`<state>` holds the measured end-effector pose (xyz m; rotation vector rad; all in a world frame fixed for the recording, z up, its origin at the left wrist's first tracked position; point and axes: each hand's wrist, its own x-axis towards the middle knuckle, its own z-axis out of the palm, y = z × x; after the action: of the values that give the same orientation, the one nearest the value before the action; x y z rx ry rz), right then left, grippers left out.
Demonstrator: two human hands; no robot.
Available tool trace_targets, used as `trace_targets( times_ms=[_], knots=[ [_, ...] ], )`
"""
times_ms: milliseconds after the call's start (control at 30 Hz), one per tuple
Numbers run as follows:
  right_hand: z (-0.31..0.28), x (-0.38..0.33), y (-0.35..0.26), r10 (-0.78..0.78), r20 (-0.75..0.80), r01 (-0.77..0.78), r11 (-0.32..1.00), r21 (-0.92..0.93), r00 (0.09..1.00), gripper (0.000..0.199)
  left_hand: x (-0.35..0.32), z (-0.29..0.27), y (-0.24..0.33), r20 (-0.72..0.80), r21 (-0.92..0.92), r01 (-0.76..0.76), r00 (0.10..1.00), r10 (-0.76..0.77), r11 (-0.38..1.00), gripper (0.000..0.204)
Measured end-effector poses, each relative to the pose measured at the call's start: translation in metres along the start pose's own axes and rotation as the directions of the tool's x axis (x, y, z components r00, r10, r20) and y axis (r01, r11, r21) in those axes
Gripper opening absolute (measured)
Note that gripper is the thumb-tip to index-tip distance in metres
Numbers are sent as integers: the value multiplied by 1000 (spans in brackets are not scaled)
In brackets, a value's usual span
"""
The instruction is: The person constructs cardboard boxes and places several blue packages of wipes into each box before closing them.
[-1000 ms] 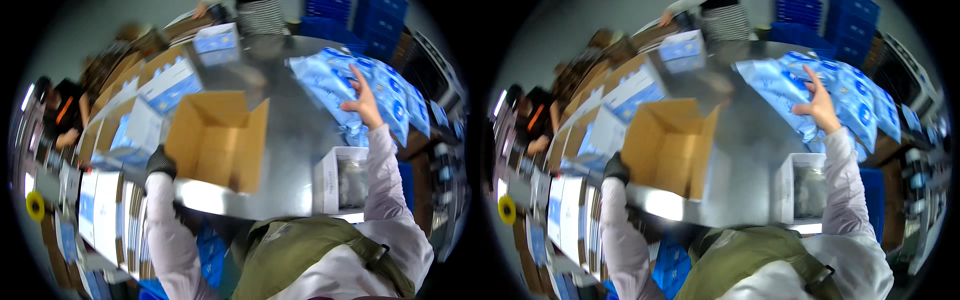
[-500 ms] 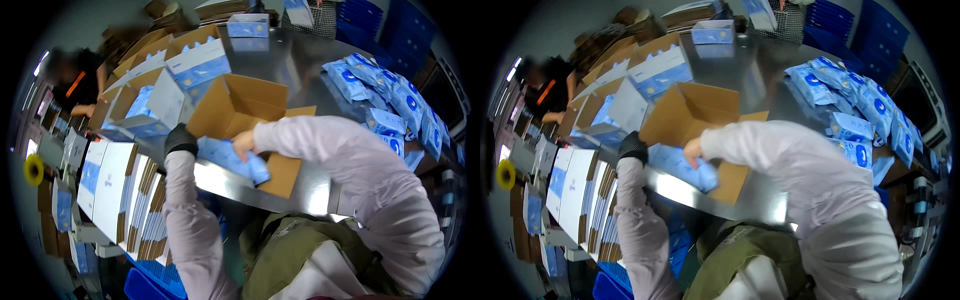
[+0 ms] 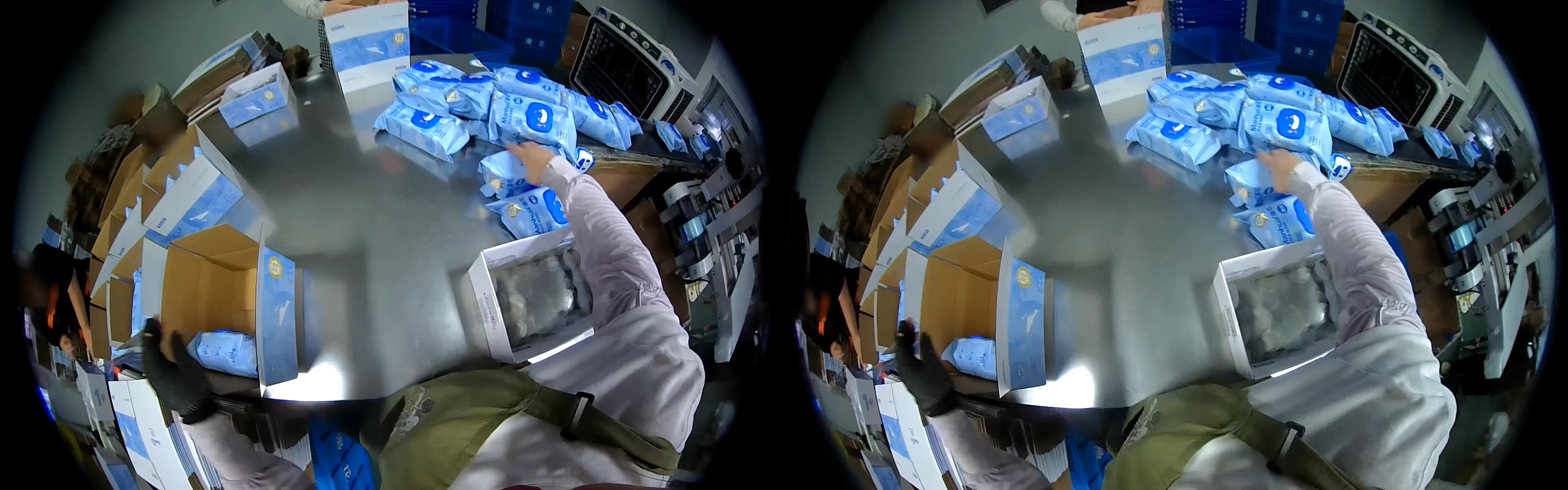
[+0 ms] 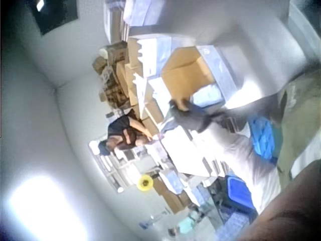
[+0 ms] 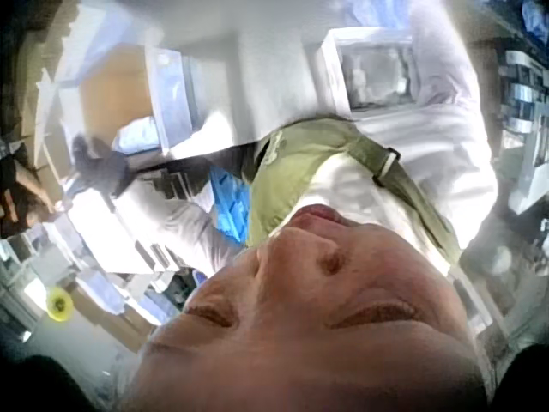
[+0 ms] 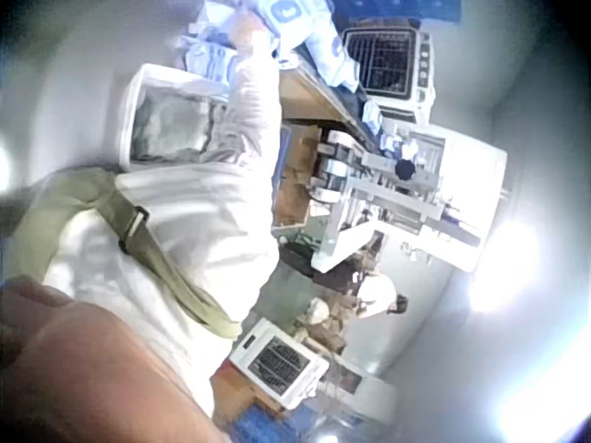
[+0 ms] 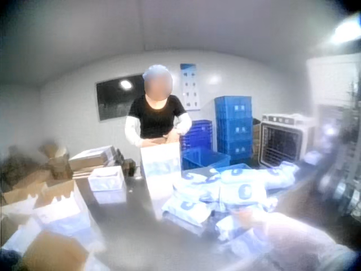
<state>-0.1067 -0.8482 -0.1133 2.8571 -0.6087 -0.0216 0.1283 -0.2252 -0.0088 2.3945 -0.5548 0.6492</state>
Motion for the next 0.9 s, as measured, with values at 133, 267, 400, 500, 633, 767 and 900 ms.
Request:
trace_targets(
  times_ms=[133, 267, 400, 500, 633, 767, 900],
  knots=[
    [11, 4, -5, 100, -112, -85, 988, 128, 989, 61, -61, 74, 95, 66, -326, -409, 889, 452, 852, 43],
    [6, 50, -83, -51, -22, 55, 859, 508, 998, 81, -67, 158, 158, 102, -444, -507, 790, 604, 739, 50],
    [-47, 64, -153, -393, -140, 391, 686, 614, 909, 83, -74, 211, 179, 556, -152, -261, 775, 300, 953, 95],
    [-71, 68, -112, -189, 289, 95, 946, 310, 938, 89, -90, 233, 131, 502, -263, -162, 819, 279, 951, 103],
    [28, 38, -30, 151, -290, -176, 983, -60, 945, 102, -81, 231, 124, 421, -638, -6, 834, 356, 770, 79],
    [6, 40, -19, 299, -26, -285, 930, 231, 954, 105, -95, 261, 112, 518, -688, 429, 855, -18, 585, 81],
    [1, 71, -54, 131, 43, -138, 926, 350, 990, 106, -84, 290, 120, 683, -572, 780, 624, -378, 255, 77]
  ],
)
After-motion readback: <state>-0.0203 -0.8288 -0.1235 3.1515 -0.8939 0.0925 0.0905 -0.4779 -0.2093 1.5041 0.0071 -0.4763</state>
